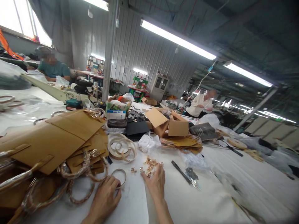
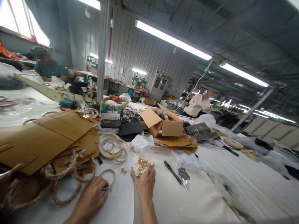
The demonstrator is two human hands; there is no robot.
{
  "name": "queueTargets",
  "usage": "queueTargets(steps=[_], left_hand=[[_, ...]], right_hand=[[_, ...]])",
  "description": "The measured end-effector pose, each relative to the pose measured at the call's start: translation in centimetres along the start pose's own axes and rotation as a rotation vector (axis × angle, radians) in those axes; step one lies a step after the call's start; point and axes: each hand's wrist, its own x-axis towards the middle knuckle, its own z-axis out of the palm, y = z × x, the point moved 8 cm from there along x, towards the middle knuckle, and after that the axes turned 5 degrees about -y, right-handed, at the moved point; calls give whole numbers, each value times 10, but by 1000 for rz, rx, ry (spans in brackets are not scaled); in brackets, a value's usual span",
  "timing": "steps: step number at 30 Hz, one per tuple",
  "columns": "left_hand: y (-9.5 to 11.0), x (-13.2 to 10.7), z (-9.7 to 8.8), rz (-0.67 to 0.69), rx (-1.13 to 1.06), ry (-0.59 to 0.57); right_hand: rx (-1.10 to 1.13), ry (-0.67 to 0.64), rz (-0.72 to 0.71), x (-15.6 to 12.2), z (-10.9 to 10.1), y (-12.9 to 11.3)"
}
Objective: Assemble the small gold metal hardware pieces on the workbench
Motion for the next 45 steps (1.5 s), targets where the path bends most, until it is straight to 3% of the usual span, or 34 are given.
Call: queueTargets(steps=[7, 11, 15, 20, 26, 31, 36, 39, 43, 45], left_hand=[[1, 4, 5, -48, 30, -21], [-2, 6, 9, -57, 21, -36], [-4, 6, 10, -43, 1, -40], [-4, 7, 11, 8, -41, -21], [-1, 7, 11, 85, -96, -13], [7, 6, 7, 152, -105, -36], [1, 9, 6, 156, -184, 1], [-6, 10, 8, 148, -282, 36], [-13, 9, 10, 142, -375, 74], [-13, 7, 9, 151, -395, 85]], right_hand=[[82, -38, -34, 32, 27, -5], [116, 51, -45, 40, 20, -10], [15, 46, -143, 26, 11, -38], [-83, -49, -255, 12, 23, -72], [-93, 25, -128, 36, 33, -51], [36, 95, -67, 57, 19, -33], [331, 135, -256, 32, -11, -52], [536, -16, -315, -4, -22, -72], [753, -400, -219, -46, -13, -95], [794, -516, -170, -56, -6, -102]])
